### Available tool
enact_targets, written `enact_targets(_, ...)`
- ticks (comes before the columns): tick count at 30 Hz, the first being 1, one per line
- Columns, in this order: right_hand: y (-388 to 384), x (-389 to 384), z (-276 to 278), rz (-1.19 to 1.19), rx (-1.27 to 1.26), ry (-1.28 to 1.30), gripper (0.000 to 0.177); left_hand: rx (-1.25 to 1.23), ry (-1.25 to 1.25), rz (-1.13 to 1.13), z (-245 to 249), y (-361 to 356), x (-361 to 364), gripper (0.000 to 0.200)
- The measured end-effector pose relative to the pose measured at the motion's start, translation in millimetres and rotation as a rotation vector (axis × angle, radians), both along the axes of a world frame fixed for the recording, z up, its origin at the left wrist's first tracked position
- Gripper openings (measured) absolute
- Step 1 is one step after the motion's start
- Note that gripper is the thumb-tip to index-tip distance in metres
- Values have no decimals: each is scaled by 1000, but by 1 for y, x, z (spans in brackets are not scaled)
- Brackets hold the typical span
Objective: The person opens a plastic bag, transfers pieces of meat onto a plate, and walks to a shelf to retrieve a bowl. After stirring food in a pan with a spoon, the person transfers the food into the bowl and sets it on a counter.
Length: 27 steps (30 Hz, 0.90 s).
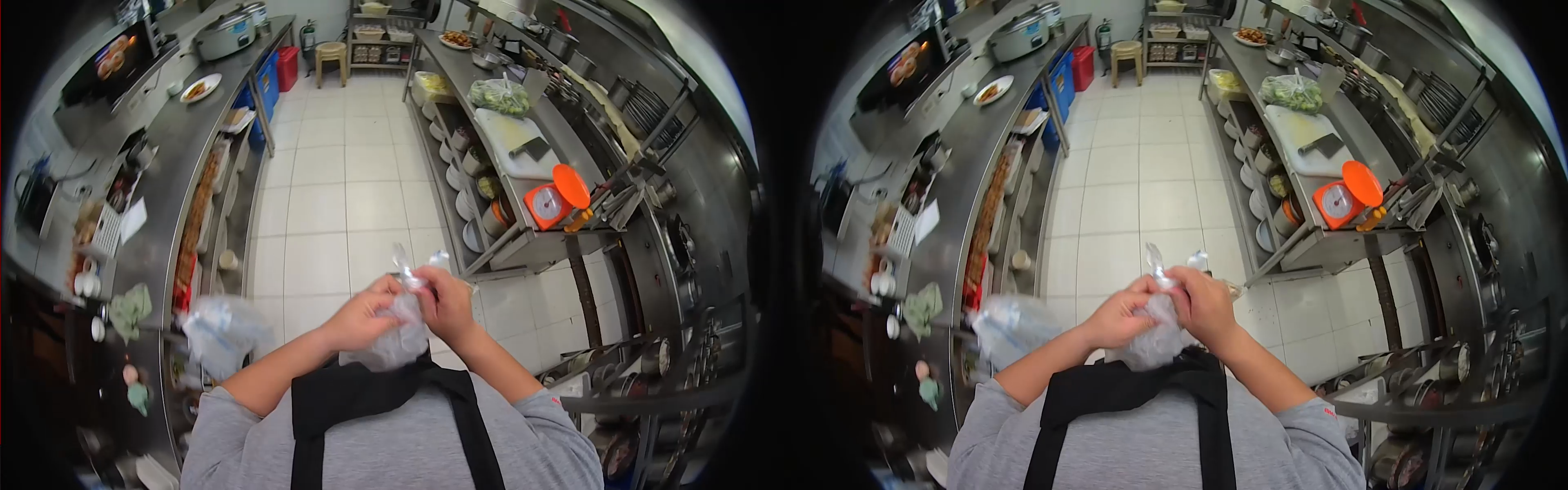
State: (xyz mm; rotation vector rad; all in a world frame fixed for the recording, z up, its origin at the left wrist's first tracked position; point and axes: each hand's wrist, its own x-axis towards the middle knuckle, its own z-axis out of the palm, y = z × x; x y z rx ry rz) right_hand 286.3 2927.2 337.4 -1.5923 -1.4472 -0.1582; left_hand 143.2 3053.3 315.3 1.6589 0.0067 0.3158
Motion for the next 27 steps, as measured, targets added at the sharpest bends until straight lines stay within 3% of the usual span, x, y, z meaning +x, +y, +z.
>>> enact_targets(6, 90, 116, -18, -111, 180, -141, 19, 80, -24, -316, 0, 105, 128, 19)
enact_targets(8, 126, 166, -28, -136, 214, -135, 18, 89, 126, -348, -3, 147, 173, 20)
enact_targets(12, 235, 276, -26, 21, 245, -166, 19, 109, 102, -156, 4, 248, 262, 21)
enact_targets(14, 275, 319, -22, 77, 203, -254, 23, 307, 110, -174, 10, 294, 284, 19)
enact_targets(16, 322, 351, -17, 170, 201, -249, 28, 290, 94, -72, 23, 334, 299, 22)
enact_targets(18, 365, 376, -8, 182, 115, -141, 36, 266, 73, -9, 30, 373, 319, 25)
enact_targets(20, 410, 395, 7, 343, -144, 728, 46, 245, -80, 187, 32, 420, 346, 27)
enact_targets(21, 434, 421, 1, 492, -230, 878, 55, 236, -94, 235, 33, 446, 360, 28)
enact_targets(22, 462, 441, 1, 501, -235, 879, 55, 236, -91, 244, 33, 474, 375, 28)
enact_targets(24, 510, 473, 6, 635, -583, 1145, 54, 272, -221, 272, 36, 525, 408, 26)
enact_targets(27, 570, 524, 22, 694, -624, 1166, 56, 297, -237, 141, 52, 606, 467, 27)
